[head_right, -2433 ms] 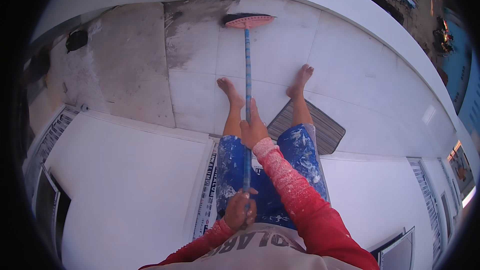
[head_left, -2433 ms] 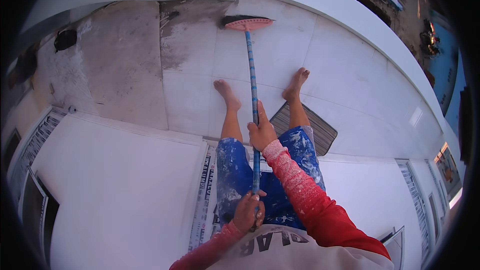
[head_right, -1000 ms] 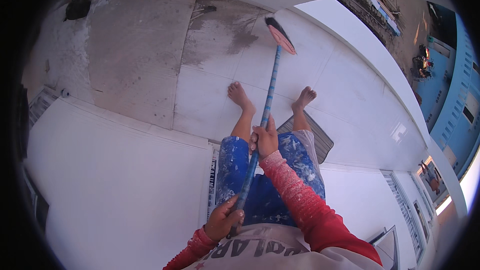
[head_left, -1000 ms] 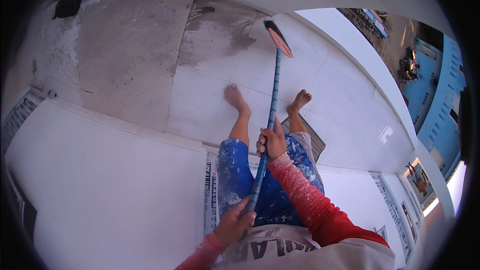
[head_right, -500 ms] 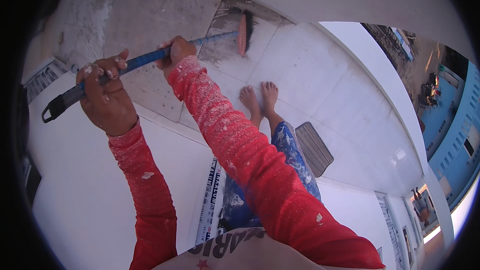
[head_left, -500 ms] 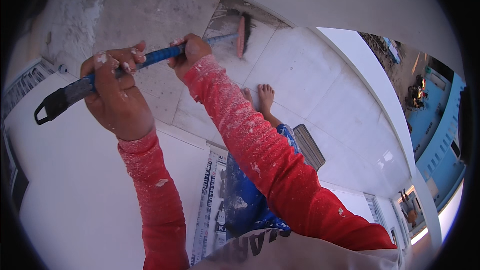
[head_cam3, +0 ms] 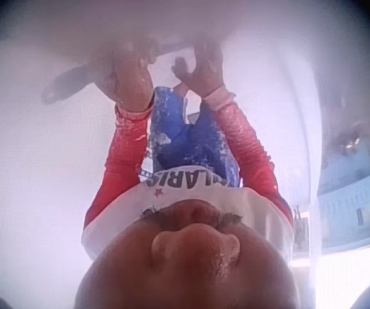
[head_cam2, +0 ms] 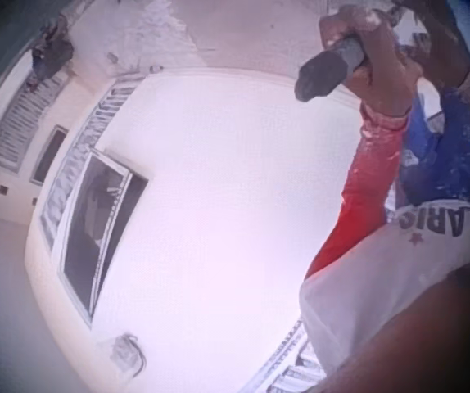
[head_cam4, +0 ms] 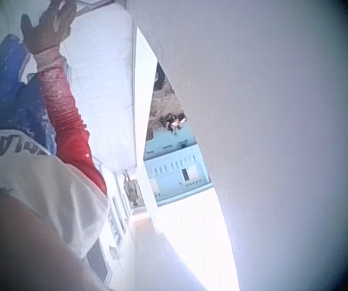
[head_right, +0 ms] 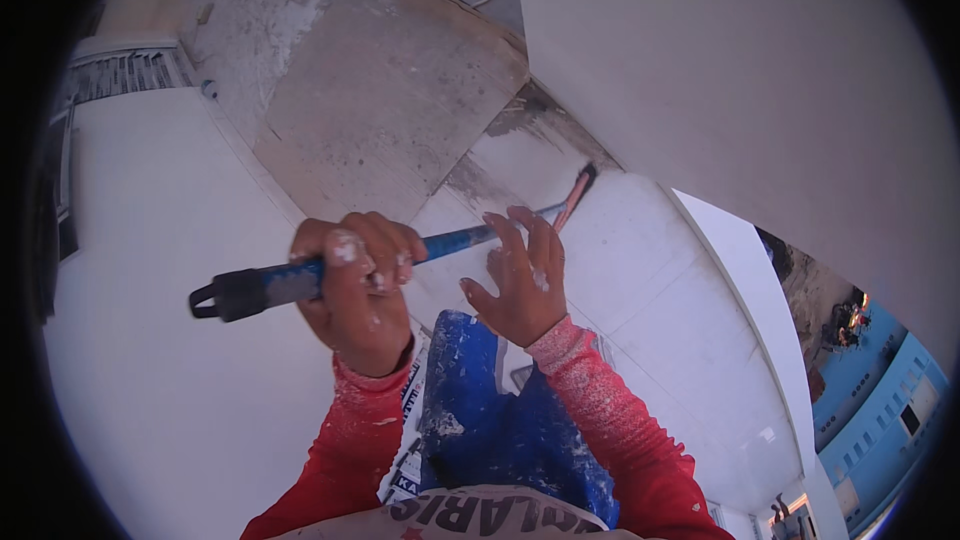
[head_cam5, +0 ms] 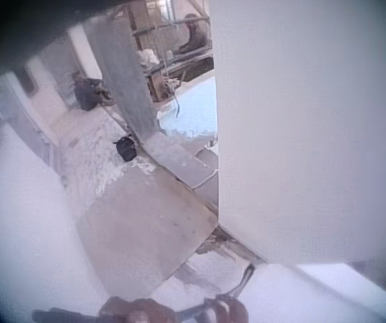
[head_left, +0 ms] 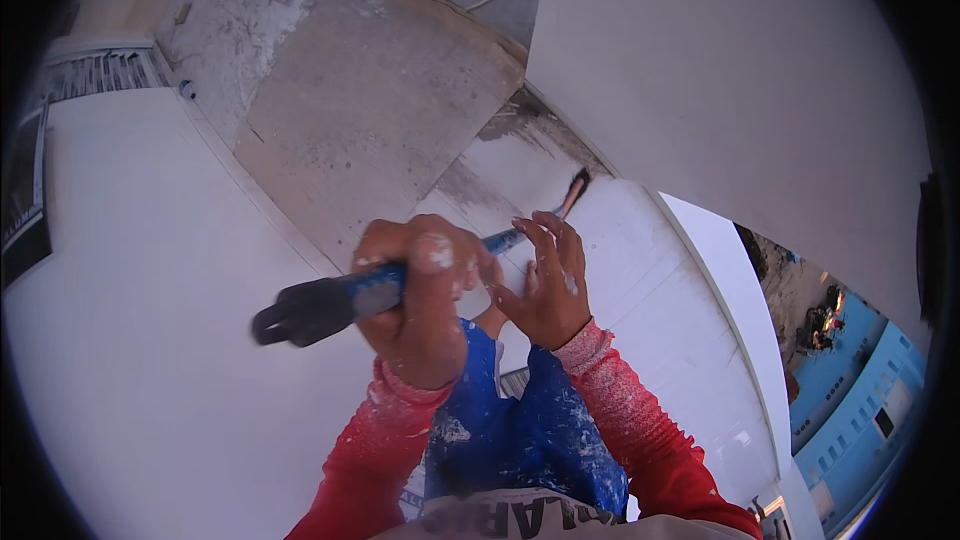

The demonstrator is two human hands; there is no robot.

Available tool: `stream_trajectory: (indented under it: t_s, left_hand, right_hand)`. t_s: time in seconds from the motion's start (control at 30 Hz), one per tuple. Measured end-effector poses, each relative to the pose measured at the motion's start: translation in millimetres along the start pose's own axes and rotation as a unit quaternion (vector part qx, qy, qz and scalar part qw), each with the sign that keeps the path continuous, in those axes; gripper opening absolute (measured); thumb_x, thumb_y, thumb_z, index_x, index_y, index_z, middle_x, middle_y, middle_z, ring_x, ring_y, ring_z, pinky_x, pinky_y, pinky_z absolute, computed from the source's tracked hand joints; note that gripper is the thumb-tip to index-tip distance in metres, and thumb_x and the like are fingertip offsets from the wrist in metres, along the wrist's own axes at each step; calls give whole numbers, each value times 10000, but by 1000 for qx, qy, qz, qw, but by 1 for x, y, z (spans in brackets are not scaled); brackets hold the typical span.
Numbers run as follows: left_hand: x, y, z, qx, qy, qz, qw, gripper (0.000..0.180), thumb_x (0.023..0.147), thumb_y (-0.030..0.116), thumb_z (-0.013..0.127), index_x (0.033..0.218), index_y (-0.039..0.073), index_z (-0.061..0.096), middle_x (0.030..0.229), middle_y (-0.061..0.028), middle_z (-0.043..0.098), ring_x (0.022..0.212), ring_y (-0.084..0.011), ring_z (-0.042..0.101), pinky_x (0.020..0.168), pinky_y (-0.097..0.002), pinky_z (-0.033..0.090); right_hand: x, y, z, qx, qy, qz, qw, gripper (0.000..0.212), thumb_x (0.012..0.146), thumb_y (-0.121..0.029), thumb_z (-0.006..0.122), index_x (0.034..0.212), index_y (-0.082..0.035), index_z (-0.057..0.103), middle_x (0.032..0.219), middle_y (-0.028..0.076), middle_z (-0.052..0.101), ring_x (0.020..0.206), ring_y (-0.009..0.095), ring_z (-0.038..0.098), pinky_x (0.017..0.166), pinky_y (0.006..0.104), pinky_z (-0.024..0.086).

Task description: The person sweeps a tiled floor with a broom, moving debris toward the edge of a balcony. They briefly pick up a doormat and a piece of cardboard, then continue sweeping. Other people are visible in the background.

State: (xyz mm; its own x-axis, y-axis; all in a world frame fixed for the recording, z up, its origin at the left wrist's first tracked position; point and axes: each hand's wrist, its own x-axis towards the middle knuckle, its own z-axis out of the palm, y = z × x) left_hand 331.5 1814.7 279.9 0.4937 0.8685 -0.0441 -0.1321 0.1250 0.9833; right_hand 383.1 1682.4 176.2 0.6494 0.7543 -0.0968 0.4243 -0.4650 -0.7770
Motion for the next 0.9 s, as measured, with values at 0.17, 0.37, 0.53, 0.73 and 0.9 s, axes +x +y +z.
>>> stream_trajectory:
  t_s: [0.17, 0.37, 0.53, 0.73, 0.9]
  left_hand:
    - [32, -106, 43, 16, -74, -177, 981, 163, 911, 158, 599, 806, 51, 533, 650, 1, 551, 627, -59, 515, 590, -229, 426]
    - [162, -113, 11, 38, -67, -50, 996, 237, 908, 251, 610, 806, 53, 528, 620, 9, 531, 589, -72, 513, 535, -259, 422]
    - [209, -22, -14, 141, -179, 111, 967, 304, 898, 362, 601, 915, 67, 528, 686, -39, 550, 607, -157, 544, 570, -320, 447]
    - [141, -19, -80, 153, -127, 235, 951, 874, 744, 450, 719, 1394, 48, 293, 1359, -213, 386, 1251, -357, 399, 1039, -463, 334]
    - [74, -109, -91, 250, -57, 29, 966, 850, 717, 411, 749, 1360, 37, 337, 1344, -212, 415, 1254, -381, 406, 1057, -453, 332]
  right_hand:
    - [63, 110, 49, -11, -100, 185, 978, 301, 820, -264, 638, 1031, -53, 598, 992, 179, 648, 961, 383, 612, 778, 458, 480]
    - [192, 91, 100, 68, 5, 8, 998, 251, 841, -252, 635, 969, -37, 618, 900, 183, 660, 888, 344, 619, 750, 418, 474]
    - [245, -32, 77, 153, 63, -56, 985, 208, 886, -231, 593, 913, -25, 609, 813, 125, 637, 791, 242, 584, 706, 351, 462]
    - [196, -112, 28, 200, 78, 0, 977, 224, 941, -205, 543, 845, -10, 598, 707, 55, 610, 675, 119, 541, 654, 271, 448]
    - [161, -117, 24, 202, 7, 33, 979, 212, 928, -205, 574, 818, -24, 565, 676, 48, 572, 663, 139, 594, 710, 300, 496]
